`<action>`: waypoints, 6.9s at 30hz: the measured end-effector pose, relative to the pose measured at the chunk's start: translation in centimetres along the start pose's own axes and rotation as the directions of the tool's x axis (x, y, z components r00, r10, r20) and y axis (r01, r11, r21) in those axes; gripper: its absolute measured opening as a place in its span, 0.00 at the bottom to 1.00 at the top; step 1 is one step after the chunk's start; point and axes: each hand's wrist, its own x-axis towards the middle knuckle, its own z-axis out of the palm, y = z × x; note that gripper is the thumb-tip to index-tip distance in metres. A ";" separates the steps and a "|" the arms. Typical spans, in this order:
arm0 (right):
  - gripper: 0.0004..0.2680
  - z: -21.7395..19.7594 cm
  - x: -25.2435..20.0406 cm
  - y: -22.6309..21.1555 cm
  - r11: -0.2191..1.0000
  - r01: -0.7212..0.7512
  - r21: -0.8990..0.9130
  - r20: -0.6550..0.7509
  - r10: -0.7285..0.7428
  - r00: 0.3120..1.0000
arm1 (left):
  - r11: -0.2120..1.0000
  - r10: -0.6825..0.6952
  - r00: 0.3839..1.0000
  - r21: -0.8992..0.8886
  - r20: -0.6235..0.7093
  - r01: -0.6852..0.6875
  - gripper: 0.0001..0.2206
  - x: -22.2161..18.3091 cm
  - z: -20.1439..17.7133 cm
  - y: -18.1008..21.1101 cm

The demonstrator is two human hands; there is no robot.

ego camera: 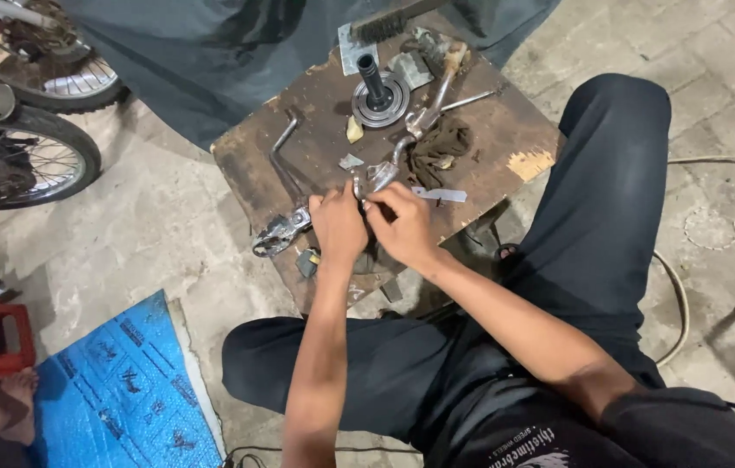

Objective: Fitting a small spring into a mechanical lever assembly on a wooden block.

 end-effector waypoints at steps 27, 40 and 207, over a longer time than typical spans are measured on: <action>0.03 -0.5 -0.7 -1.7 1.000 0.000 0.029 0.011 -0.001 1.000 | 0.992 -0.086 0.994 -0.093 0.064 0.091 0.25 -3.6 -2.1 1.1; 0.04 -1.4 -0.7 -2.4 0.999 -0.011 0.046 0.050 0.009 0.999 | 0.987 -0.085 0.995 -0.135 0.052 0.091 0.25 -4.2 -2.7 1.5; 0.06 -2.0 0.1 -3.0 0.996 -0.036 0.080 0.200 0.019 0.980 | 0.978 -0.033 0.970 -0.208 -0.241 -0.019 0.21 -3.7 -0.5 0.2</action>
